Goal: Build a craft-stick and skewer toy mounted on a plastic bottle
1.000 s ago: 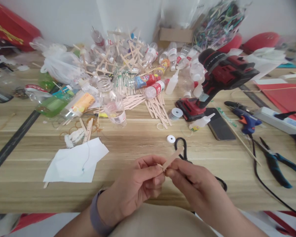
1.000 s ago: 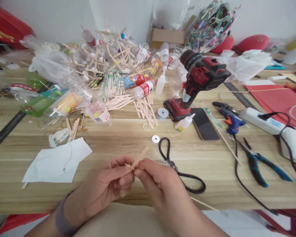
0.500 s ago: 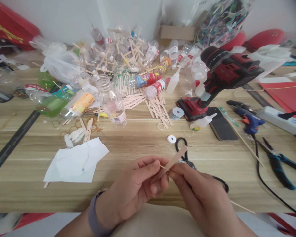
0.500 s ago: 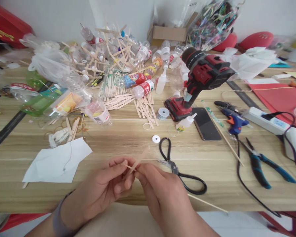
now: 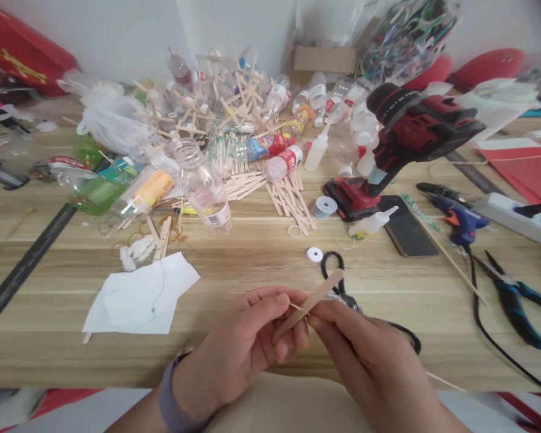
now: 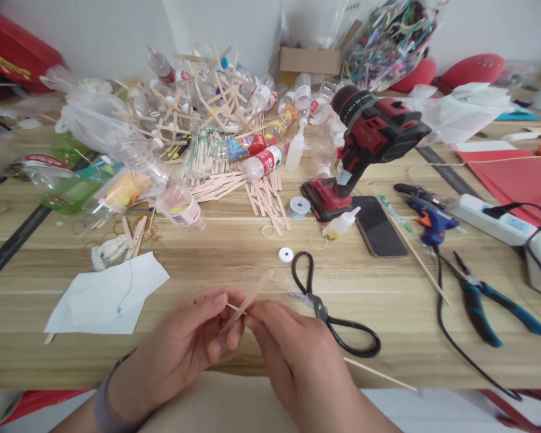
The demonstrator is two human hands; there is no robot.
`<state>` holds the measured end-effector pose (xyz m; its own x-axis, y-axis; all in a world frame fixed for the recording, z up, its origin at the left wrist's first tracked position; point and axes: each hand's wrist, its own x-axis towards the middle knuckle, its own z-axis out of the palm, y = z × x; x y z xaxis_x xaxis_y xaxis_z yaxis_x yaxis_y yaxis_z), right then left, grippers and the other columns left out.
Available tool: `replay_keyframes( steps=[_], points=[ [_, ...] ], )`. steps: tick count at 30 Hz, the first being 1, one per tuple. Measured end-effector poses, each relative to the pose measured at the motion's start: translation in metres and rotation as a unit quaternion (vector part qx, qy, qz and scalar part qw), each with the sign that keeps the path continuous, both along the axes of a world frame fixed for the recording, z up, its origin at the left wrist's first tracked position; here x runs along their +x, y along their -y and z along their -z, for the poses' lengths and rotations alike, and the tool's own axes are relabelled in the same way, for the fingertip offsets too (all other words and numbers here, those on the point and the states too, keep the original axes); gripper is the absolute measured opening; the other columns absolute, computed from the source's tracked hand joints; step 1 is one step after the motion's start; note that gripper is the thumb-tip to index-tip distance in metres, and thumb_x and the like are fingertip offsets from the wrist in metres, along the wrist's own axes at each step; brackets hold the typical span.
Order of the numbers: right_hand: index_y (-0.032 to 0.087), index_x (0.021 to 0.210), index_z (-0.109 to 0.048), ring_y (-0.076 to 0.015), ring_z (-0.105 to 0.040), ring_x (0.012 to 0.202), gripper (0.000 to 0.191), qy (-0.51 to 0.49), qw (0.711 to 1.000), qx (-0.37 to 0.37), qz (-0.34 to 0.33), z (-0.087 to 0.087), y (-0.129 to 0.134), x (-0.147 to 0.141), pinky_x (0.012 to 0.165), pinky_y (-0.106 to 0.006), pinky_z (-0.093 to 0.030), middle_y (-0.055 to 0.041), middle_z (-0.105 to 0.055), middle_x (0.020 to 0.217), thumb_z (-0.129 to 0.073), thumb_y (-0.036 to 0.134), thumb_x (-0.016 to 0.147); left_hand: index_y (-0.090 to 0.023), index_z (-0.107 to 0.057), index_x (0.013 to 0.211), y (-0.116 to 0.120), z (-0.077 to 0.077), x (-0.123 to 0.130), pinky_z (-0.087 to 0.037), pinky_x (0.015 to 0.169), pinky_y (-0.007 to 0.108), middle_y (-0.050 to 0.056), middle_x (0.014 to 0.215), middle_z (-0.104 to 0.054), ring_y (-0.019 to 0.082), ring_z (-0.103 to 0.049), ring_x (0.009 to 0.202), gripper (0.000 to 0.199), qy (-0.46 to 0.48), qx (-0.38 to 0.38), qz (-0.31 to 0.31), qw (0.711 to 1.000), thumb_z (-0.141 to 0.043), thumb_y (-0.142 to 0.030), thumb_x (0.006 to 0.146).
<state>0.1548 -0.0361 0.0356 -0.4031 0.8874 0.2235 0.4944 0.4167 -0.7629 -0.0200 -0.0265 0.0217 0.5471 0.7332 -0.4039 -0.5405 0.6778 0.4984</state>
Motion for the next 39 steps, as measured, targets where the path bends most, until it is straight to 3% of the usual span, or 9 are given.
replay_keyframes(
  steps=[6, 14, 19, 23, 27, 30, 34, 39],
  points=[
    [0.028, 0.102, -0.057, -0.0058, -0.062, 0.057, 0.023, 0.002, 1.0, 0.004, -0.006, 0.0, -0.001, -0.001, 0.058, -0.011, -0.046, 0.0069, -0.065, 0.073, -0.043, 0.01, 0.097, -0.015, -0.078, 0.089, 0.0, -0.001, 0.001, -0.031, 0.05, 0.015, 0.001, 0.064, -0.064, 0.004, -0.048, 0.051, 0.027, 0.004, 0.001, -0.005, 1.0, -0.071, -0.04, 0.084],
    [0.027, 0.089, -0.054, -0.0038, -0.057, 0.05, 0.02, 0.009, 0.999, 0.025, 0.02, 0.002, -0.004, -0.004, 0.051, -0.01, -0.041, 0.0102, -0.061, 0.067, -0.044, 0.011, 0.096, -0.013, -0.077, 0.087, -0.001, -0.003, 0.003, -0.034, 0.051, 0.014, 0.001, 0.061, -0.065, 0.003, -0.048, 0.049, 0.017, -0.01, -0.029, -0.034, 0.999, -0.077, -0.028, 0.078],
    [0.028, 0.091, -0.051, -0.0053, -0.058, 0.046, 0.019, 0.037, 0.998, 0.051, 0.025, 0.002, -0.004, -0.006, 0.047, -0.012, -0.041, 0.0099, -0.061, 0.063, -0.041, 0.014, 0.098, -0.011, -0.077, 0.089, 0.0, -0.002, 0.002, -0.037, 0.054, 0.015, 0.002, 0.063, -0.065, 0.003, -0.048, 0.051, 0.024, 0.003, -0.014, -0.035, 0.999, -0.073, -0.034, 0.083],
    [0.025, 0.098, -0.048, -0.0089, -0.063, 0.045, 0.01, 0.095, 0.988, 0.098, 0.073, 0.004, -0.001, -0.008, 0.044, -0.015, -0.044, 0.007, -0.065, 0.063, -0.039, 0.025, 0.103, -0.016, -0.074, 0.096, 0.001, -0.001, 0.001, -0.033, 0.052, 0.017, 0.001, 0.063, -0.066, 0.004, -0.048, 0.05, 0.024, -0.009, -0.017, -0.043, 0.999, -0.072, -0.037, 0.084],
    [0.024, 0.101, -0.045, -0.0106, -0.066, 0.044, 0.013, 0.113, 0.975, 0.173, 0.084, 0.004, -0.001, -0.012, 0.045, -0.017, -0.047, 0.0056, -0.07, 0.063, -0.034, 0.026, 0.105, -0.021, -0.067, 0.094, 0.001, -0.002, 0.002, -0.035, 0.057, 0.02, -0.003, 0.065, -0.064, 0.007, -0.051, 0.057, 0.023, -0.069, 0.006, -0.075, 0.995, -0.073, -0.04, 0.083],
    [0.023, 0.101, -0.046, -0.0108, -0.066, 0.044, 0.014, 0.131, 0.967, 0.2, 0.087, 0.004, -0.002, -0.014, 0.044, -0.017, -0.046, 0.0043, -0.071, 0.064, -0.033, 0.024, 0.105, -0.021, -0.065, 0.086, 0.001, -0.005, 0.002, -0.041, 0.074, 0.025, -0.001, 0.08, -0.064, 0.012, -0.055, 0.077, 0.025, -0.151, 0.052, -0.12, 0.98, -0.076, -0.042, 0.079],
    [0.02, 0.101, -0.046, -0.0121, -0.064, 0.04, 0.015, 0.154, 0.968, 0.174, 0.095, 0.009, 0.0, -0.014, 0.038, -0.019, -0.044, 0.0037, -0.068, 0.059, -0.033, 0.027, 0.105, -0.022, -0.064, 0.082, 0.0, -0.005, 0.001, -0.039, 0.085, 0.03, -0.001, 0.092, -0.062, 0.017, -0.053, 0.096, 0.021, -0.216, 0.076, -0.133, 0.964, -0.073, -0.041, 0.08],
    [0.021, 0.1, -0.046, -0.0125, -0.066, 0.041, 0.012, 0.143, 0.973, 0.151, 0.104, 0.012, 0.001, -0.014, 0.038, -0.018, -0.045, 0.0032, -0.069, 0.062, -0.035, 0.025, 0.103, -0.022, -0.063, 0.078, 0.001, -0.003, 0.0, -0.037, 0.083, 0.03, -0.001, 0.088, -0.059, 0.017, -0.05, 0.091, 0.018, -0.235, 0.076, -0.132, 0.96, -0.07, -0.039, 0.081]
  ],
)
